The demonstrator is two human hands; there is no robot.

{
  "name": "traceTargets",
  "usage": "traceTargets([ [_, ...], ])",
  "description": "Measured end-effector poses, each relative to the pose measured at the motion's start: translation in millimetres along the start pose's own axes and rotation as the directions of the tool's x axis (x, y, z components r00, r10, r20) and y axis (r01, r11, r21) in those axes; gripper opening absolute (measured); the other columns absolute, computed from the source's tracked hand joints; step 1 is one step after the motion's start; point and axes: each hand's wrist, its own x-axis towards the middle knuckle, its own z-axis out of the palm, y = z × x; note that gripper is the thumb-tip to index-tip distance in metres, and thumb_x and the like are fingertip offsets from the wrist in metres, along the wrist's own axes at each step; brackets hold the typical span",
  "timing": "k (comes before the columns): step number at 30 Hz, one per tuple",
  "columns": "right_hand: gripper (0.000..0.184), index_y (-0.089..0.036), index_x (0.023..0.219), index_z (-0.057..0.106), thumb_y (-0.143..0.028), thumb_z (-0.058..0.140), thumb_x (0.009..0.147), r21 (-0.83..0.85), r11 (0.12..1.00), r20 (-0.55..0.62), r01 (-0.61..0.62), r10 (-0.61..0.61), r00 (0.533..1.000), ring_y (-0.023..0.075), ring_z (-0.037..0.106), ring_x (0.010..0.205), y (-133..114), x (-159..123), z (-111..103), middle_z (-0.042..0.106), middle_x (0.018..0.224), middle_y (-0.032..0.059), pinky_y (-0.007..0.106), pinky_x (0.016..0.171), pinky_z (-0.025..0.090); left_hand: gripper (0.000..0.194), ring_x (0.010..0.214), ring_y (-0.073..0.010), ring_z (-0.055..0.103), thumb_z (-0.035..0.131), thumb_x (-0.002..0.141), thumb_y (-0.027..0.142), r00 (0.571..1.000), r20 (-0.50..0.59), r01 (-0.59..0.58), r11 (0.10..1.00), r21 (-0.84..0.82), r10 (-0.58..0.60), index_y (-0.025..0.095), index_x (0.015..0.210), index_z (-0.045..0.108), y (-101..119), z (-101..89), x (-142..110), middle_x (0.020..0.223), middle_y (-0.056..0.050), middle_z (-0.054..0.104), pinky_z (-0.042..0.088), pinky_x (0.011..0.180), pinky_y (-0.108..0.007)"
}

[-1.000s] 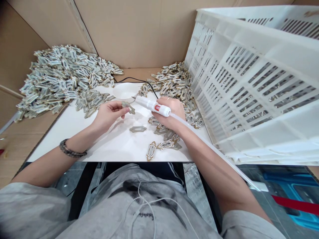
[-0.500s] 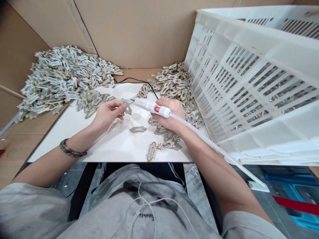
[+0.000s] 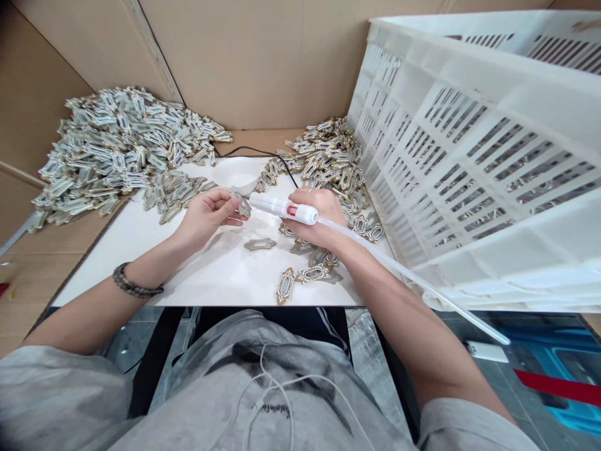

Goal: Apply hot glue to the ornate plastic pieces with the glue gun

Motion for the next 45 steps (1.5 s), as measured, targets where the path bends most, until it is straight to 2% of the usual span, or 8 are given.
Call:
traceTargets([
  [11,0.030,-0.024,0.059,0.035,-0.030,0.057,0.078,-0.014,1.000,0.005,0.016,-0.016,1.000,0.0132,0.043,0.056,-1.4,1.3,-1.0,0.045,0.062,-0.0016,0.031,0.056,0.031,0.030,0.062,-0.0114,0.068,0.081,0.076,0.037,0.999,0.036,-0.023,1.000,0.011,0.023,0.013,0.085,0.065,2.5,2.5,-3.2,0.074,-0.004,0.071,0.060,0.062,-0.023],
  [19,0.022,-0.023,0.058,0.042,-0.027,0.060,0.071,-0.155,0.987,0.000,-0.033,0.033,0.999,0.0148,0.045,0.057,1.7,1.7,2.6,0.051,0.061,0.0001,0.031,0.055,0.028,0.028,0.061,-0.0110,0.067,0.081,0.076,0.035,0.998,0.037,-0.050,0.998,0.025,0.049,0.014,0.084,0.065,2.4,3.0,-3.5,0.073,-0.003,0.071,0.059,0.061,-0.023],
  [24,0.023,-0.023,0.057,0.042,-0.029,0.058,0.072,-0.197,0.978,0.009,-0.071,0.075,0.997,0.0142,0.042,0.054,2.5,1.6,2.7,0.048,0.058,0.0001,0.031,0.053,0.022,0.029,0.059,-0.0106,0.066,0.081,0.075,0.036,0.997,0.042,-0.063,0.998,0.021,0.062,0.013,0.086,0.065,1.9,3.4,-3.7,0.073,-0.003,0.070,0.059,0.061,-0.023],
  [33,0.023,-0.024,0.057,0.041,-0.030,0.058,0.071,-0.166,0.977,0.037,-0.133,0.141,0.989,0.0156,0.043,0.055,-2.7,2.3,-0.4,0.047,0.058,0.0001,0.032,0.055,0.023,0.033,0.058,-0.0102,0.065,0.082,0.075,0.039,0.996,0.046,-0.071,0.997,0.012,0.071,0.013,0.087,0.066,3.1,2.7,-3.5,0.072,-0.002,0.069,0.059,0.061,-0.023],
  [37,0.021,-0.023,0.059,0.042,-0.028,0.059,0.071,-0.099,0.990,0.026,-0.105,0.108,0.994,0.0150,0.045,0.057,-1.8,1.7,-0.5,0.051,0.062,-0.0001,0.032,0.056,0.027,0.035,0.059,-0.0098,0.065,0.081,0.076,0.042,0.997,0.063,-0.039,0.999,-0.033,0.041,0.013,0.088,0.066,1.1,2.1,-2.4,0.073,-0.002,0.069,0.060,0.062,-0.023],
  [45,0.026,-0.023,0.058,0.035,-0.028,0.058,0.072,-0.071,0.993,0.012,-0.096,0.097,0.995,0.0125,0.041,0.056,-0.5,0.8,0.7,0.045,0.062,-0.0019,0.031,0.056,0.028,0.043,0.058,-0.0084,0.065,0.086,0.068,0.047,0.995,0.101,0.040,0.991,-0.130,-0.027,0.013,0.086,0.066,-1.9,1.8,0.1,0.072,0.000,0.069,0.059,0.061,-0.020],
])
